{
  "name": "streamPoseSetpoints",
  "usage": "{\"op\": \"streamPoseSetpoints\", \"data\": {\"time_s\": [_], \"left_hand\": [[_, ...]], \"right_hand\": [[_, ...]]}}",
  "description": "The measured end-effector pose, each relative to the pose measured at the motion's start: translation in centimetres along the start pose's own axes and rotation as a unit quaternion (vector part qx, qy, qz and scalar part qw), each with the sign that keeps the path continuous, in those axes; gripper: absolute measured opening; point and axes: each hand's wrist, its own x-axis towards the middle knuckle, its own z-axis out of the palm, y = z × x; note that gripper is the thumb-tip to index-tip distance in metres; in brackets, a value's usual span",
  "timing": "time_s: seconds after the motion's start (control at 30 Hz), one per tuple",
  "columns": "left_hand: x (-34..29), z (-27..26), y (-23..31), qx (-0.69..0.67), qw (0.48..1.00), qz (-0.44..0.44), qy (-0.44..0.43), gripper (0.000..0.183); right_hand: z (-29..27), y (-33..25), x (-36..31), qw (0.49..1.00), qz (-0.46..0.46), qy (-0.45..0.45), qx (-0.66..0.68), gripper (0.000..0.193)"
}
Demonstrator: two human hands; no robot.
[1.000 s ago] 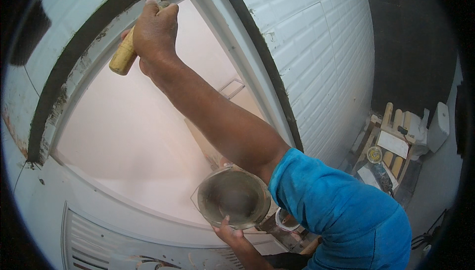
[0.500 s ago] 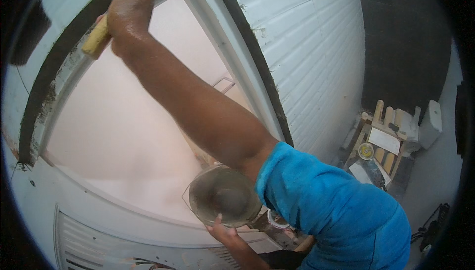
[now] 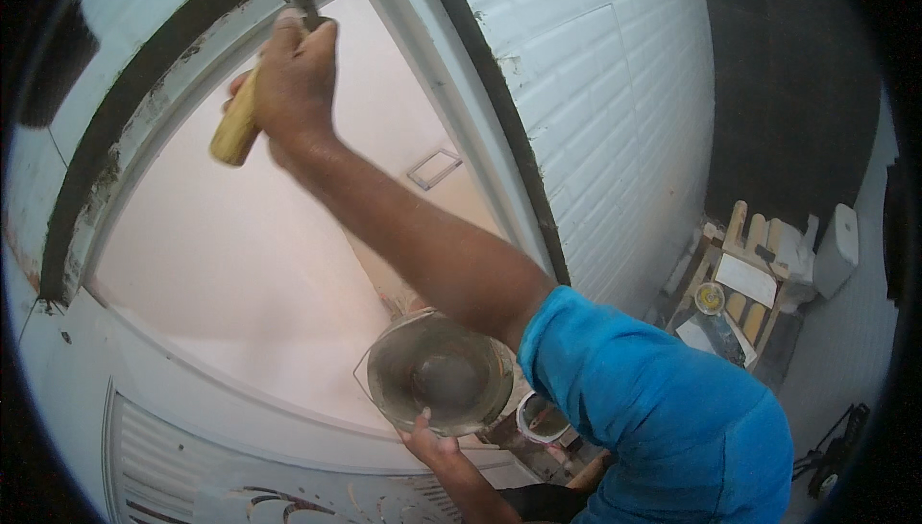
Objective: The person applies a gray sealant to the top and side edges of a doorway frame using a trowel and a bucket. They repeatedly scoop material from the bucket and smooth it along the frame while another person stands nearby.
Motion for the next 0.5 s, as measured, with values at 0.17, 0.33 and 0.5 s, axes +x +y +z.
{"op": "streamPoseSetpoints", "data": {"time_s": [0.17, 0.33, 0.5], "left_hand": [[0.4, -0.4, 0.1, -0.014, 1.000, 0.009, 0.003, 0.079], [1.5, -1.2, -0.6, -0.008, 1.000, 0.014, 0.002, 0.079], [0.2, -0.3, 0.0, 0.036, 0.999, 0.024, -0.012, 0.076]], "right_hand": [[-0.9, -0.3, 1.8, 0.997, 0.063, 0.027, -0.036, 0.026], [1.5, 0.6, 1.0, 0.999, 0.043, -0.002, -0.010, 0.024], [5.9, 3.8, 1.6, 0.993, 0.005, 0.058, -0.104, 0.027]]}}
